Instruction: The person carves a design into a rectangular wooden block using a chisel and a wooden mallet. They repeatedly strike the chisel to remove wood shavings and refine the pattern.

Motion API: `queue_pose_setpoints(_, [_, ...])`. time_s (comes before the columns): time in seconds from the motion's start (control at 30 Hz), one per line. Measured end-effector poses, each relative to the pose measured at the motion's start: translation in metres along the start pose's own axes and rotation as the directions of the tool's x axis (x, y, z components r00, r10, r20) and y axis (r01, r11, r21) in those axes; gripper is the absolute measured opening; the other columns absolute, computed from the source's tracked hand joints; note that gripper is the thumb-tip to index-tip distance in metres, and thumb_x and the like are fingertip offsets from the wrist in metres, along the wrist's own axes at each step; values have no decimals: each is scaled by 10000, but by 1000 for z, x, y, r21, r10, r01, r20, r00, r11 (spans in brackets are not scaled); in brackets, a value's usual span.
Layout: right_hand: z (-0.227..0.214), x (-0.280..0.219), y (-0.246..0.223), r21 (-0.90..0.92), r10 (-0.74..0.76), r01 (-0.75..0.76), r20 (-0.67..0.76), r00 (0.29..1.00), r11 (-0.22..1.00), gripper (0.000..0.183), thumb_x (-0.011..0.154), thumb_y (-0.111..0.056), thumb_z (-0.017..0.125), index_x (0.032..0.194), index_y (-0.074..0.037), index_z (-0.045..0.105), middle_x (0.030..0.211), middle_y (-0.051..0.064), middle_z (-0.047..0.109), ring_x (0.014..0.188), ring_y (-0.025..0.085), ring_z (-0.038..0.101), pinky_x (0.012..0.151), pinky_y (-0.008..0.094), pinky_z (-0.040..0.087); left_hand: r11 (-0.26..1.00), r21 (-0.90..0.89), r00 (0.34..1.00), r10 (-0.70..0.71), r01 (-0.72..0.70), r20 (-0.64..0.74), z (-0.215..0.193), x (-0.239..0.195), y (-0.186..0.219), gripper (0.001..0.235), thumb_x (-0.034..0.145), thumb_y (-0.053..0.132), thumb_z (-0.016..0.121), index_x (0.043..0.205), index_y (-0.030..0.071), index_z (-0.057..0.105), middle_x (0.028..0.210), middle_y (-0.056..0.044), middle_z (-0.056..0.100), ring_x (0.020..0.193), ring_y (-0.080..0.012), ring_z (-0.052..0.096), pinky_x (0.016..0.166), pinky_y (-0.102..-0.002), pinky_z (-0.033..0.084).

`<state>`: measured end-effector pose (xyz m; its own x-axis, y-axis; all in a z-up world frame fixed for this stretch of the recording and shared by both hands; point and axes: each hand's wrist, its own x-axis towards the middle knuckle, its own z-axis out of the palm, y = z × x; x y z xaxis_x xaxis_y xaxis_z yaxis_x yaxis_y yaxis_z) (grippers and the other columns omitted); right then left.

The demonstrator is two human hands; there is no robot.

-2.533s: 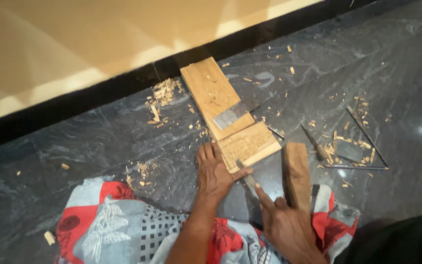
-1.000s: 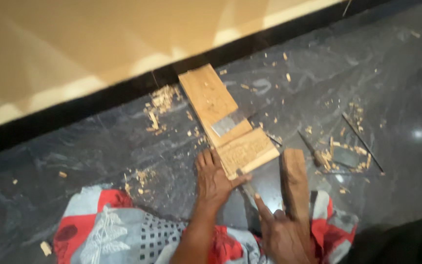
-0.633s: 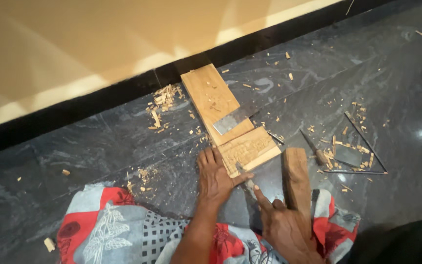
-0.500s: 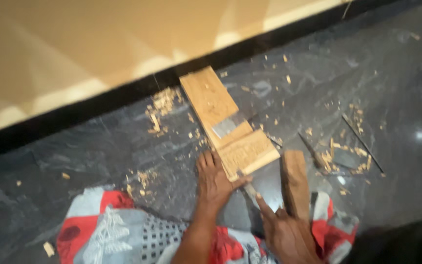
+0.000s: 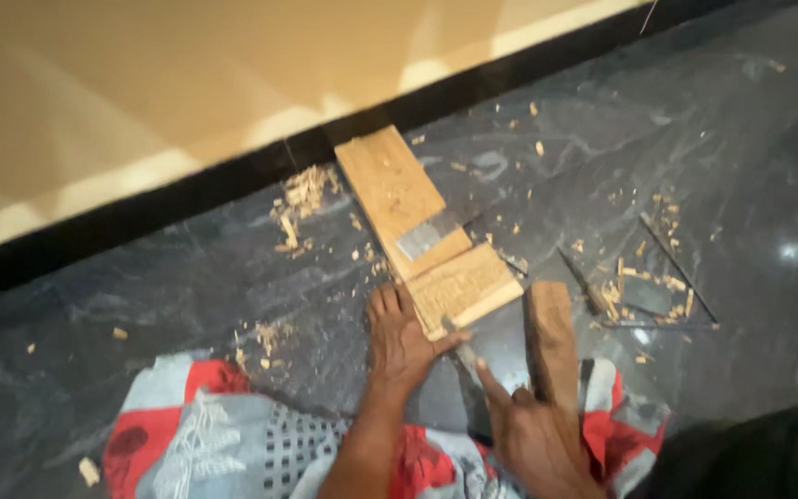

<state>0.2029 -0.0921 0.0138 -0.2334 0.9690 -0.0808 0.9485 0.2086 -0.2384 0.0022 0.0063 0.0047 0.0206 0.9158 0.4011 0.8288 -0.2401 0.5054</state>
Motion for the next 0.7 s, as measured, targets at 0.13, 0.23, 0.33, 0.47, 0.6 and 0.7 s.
queue_pose_setpoints(0.13, [11,15,0,84,-162,180,-183,970,980,471,861,-162,610,1330,-164,558,924,182,722,618,326,676,558,447,546,999,45,1000,2,-2,-6,-1,-3,-3,1270,590,791,784,1321,-189,440,1227,-304,501,1191,-469,444,1066,-578,332])
queue_pose_setpoints(0.23, [11,-6,7,-31,-347,359,-347,871,933,311,873,-163,610,1176,-132,548,1015,163,734,685,281,680,660,436,551,1000,-6,1000,-20,20,-7,2,-16,4,1259,580,795,773,1315,-176,452,1242,-305,500,1199,-466,445,1084,-575,326])
queue_pose_setpoints(0.33, [3,2,1,-10,-148,149,-219,965,989,570,897,-243,635,1460,-188,565,729,152,668,615,316,669,730,505,562,999,33,999,9,-7,-35,-4,5,-2,1268,577,799,772,1306,-186,449,1243,-317,493,1205,-482,435,1080,-580,320])
queue_pose_setpoints(0.47, [3,4,-3,54,-88,97,-149,985,994,617,855,-209,632,1467,-161,563,780,175,686,560,348,665,520,476,540,998,47,997,-52,49,53,1,0,-3,1231,609,809,749,1298,-169,461,1238,-298,505,1191,-459,454,1081,-564,350])
queue_pose_setpoints(0.6, [-8,15,-7,51,-107,118,-174,979,992,576,880,-222,631,1453,-195,585,761,186,676,505,353,651,487,471,532,999,44,1000,-3,3,0,-1,3,-4,1251,569,799,765,1290,-179,467,1189,-296,511,1155,-459,454,1051,-579,343])
queue_pose_setpoints(0.7, [-5,6,-8,76,-117,137,-223,968,988,523,863,-167,614,1385,-169,593,754,171,687,523,329,664,496,450,537,997,54,996,62,-59,-64,4,-7,-4,1229,600,806,764,1280,-176,474,1206,-302,511,1161,-461,455,1047,-574,350])
